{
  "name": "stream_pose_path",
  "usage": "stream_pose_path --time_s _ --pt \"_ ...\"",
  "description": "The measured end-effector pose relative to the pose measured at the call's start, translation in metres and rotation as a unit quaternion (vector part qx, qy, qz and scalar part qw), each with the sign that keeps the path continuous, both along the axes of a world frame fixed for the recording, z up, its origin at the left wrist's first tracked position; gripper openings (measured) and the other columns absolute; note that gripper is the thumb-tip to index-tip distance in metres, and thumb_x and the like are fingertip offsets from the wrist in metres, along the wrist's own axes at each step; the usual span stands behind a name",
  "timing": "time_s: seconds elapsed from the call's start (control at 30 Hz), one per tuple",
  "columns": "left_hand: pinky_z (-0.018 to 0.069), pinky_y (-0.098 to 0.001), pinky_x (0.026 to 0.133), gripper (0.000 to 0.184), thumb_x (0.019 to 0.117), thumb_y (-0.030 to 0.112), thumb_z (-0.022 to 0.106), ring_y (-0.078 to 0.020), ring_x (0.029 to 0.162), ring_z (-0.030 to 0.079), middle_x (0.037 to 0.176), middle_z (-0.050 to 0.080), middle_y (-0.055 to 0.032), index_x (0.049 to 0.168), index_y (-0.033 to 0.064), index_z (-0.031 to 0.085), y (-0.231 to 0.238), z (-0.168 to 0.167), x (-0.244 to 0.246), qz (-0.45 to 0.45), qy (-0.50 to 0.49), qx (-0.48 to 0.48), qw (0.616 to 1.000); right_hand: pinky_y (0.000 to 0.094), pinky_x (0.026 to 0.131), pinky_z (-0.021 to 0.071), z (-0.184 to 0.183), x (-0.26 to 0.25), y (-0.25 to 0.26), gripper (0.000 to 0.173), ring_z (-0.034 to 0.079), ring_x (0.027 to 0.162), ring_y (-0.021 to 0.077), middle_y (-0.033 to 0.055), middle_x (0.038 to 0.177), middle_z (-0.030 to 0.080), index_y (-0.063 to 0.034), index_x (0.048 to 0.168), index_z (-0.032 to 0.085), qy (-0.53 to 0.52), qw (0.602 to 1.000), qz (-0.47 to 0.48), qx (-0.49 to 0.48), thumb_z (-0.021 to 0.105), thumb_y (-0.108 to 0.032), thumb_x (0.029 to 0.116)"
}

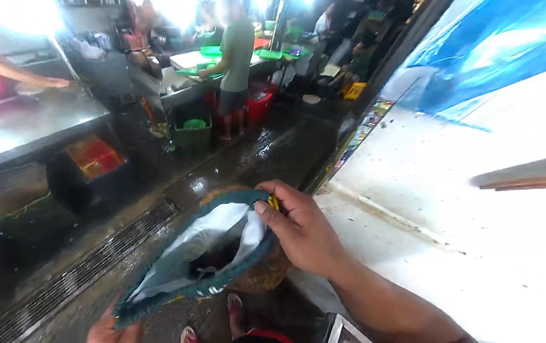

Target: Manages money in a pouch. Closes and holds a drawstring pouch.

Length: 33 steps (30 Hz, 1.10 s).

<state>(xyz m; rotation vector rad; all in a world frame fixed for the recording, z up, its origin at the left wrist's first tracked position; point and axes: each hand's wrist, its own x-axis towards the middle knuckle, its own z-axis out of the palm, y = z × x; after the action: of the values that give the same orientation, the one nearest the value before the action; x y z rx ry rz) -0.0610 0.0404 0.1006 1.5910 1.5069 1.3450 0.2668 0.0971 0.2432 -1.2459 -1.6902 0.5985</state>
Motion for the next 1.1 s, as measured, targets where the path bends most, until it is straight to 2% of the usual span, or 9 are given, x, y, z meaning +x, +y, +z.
stream_pose_path --time_s 0.2,0.3,0.43,0.5,0.63,0.8,0.97,1.07,1.1 --pt "0.058 -0.0189 0.072 0.01 0.0942 0.012 0.073 0.0055 0.077 0.065 0.089 0.073 0.0095 0.1 0.0033 0.073 0.007 0.063 -0.039 -0.096 0.037 0.005 0.995 0.0407 0.053 0.0519 -0.004 0.071 0.005 0.042 0.062 0.057 0.0189 0.0056 0.065 0.061 -0.0063 0.092 0.068 -0.321 0.939 -0.115 0.035 0.05 -0.041 0.105" --pt "0.0557 -0.0198 0.077 0.026 0.1052 0.022 0.06 0.0044 0.082 0.065 0.091 0.073 0.0017 0.097 0.0005 0.072 0.019 0.075 -0.067 -0.099 0.117 0.075 0.985 0.0325 0.045 0.0352 -0.017 0.111 0.009 0.053 0.044 0.047 0.0111 -0.0012 0.053 0.043 -0.0109 0.066 0.053 -0.322 0.941 -0.082 0.073 0.047 -0.045 0.1066" --pt "0.0518 -0.0166 0.062 0.025 0.1077 0.035 0.054 0.0046 0.07 0.058 0.087 0.065 0.0121 0.098 0.0167 0.068 0.035 0.098 -0.074 -0.054 0.107 0.139 0.983 0.0275 0.063 0.0513 -0.011 0.124 -0.001 0.059 0.058 0.074 0.0068 0.0013 0.087 0.063 -0.0085 0.09 0.067 -0.243 0.97 -0.018 -0.017 0.07 -0.067 0.0856" --pt "0.0503 -0.0169 0.056 0.025 0.1057 0.04 0.056 0.0029 0.063 0.057 0.08 0.063 0.0145 0.094 0.0224 0.068 0.04 0.109 -0.074 -0.049 0.072 0.145 0.986 0.0316 0.07 0.0543 -0.004 0.118 -0.005 0.052 0.061 0.087 0.0105 0.0045 0.109 0.066 -0.0089 0.09 0.067 -0.244 0.97 -0.002 -0.008 0.074 -0.06 0.0846" --pt "0.0485 -0.0142 0.053 0.021 0.1078 0.035 0.05 0.0043 0.057 0.055 0.07 0.06 0.0188 0.091 0.0283 0.061 0.046 0.104 -0.126 0.083 -0.093 0.111 0.986 0.0291 0.068 0.0596 -0.006 0.147 0.003 0.016 0.066 0.071 0.0039 -0.0096 0.083 0.07 -0.0185 0.088 0.072 -0.014 0.991 -0.128 0.046 0.061 -0.022 0.0995" --pt "0.0491 -0.0146 0.051 0.023 0.1105 0.021 0.041 0.0027 0.053 0.055 0.066 0.057 0.0165 0.092 0.0248 0.053 0.038 0.092 -0.112 0.172 -0.187 0.135 0.958 0.0283 0.06 0.0583 -0.004 0.165 0.01 0.034 0.06 0.055 0.0048 -0.0132 0.063 0.06 -0.0279 0.074 0.058 0.254 0.951 -0.173 0.011 0.045 -0.017 0.1035" --pt "0.0439 -0.0153 0.047 0.027 0.0995 0.055 0.06 0.0016 0.049 0.047 0.061 0.051 0.0159 0.085 0.0314 0.064 0.032 0.091 -0.136 0.006 -0.2 0.078 0.977 0.0252 0.058 0.0582 -0.015 0.176 0.012 0.036 0.062 0.056 0.0057 -0.0075 0.07 0.066 -0.0223 0.084 0.063 0.286 0.95 -0.112 -0.056 0.041 -0.029 0.1106" --pt "0.0513 -0.0179 0.051 0.033 0.089 0.044 0.078 -0.001 0.06 0.058 0.083 0.064 0.0115 0.114 0.0267 0.065 0.028 0.097 -0.157 -0.117 -0.01 0.021 0.993 0.0222 0.053 0.0568 -0.007 0.172 0.004 0.017 0.06 0.055 0.0033 -0.0072 0.077 0.066 -0.0198 0.108 0.063 0.092 0.99 -0.096 -0.056 0.059 -0.012 0.0939" --pt "0.0561 -0.0196 0.061 0.045 0.0841 0.037 0.083 -0.0018 0.07 0.063 0.091 0.067 0.0102 0.122 0.022 0.064 0.028 0.104 -0.151 -0.113 0.053 -0.008 0.992 0.0237 0.054 0.0559 0.0 0.163 0.0 0.034 0.062 0.058 0.0037 -0.0053 0.08 0.067 -0.015 0.123 0.059 -0.014 0.994 -0.087 -0.065 0.067 -0.016 0.0899"
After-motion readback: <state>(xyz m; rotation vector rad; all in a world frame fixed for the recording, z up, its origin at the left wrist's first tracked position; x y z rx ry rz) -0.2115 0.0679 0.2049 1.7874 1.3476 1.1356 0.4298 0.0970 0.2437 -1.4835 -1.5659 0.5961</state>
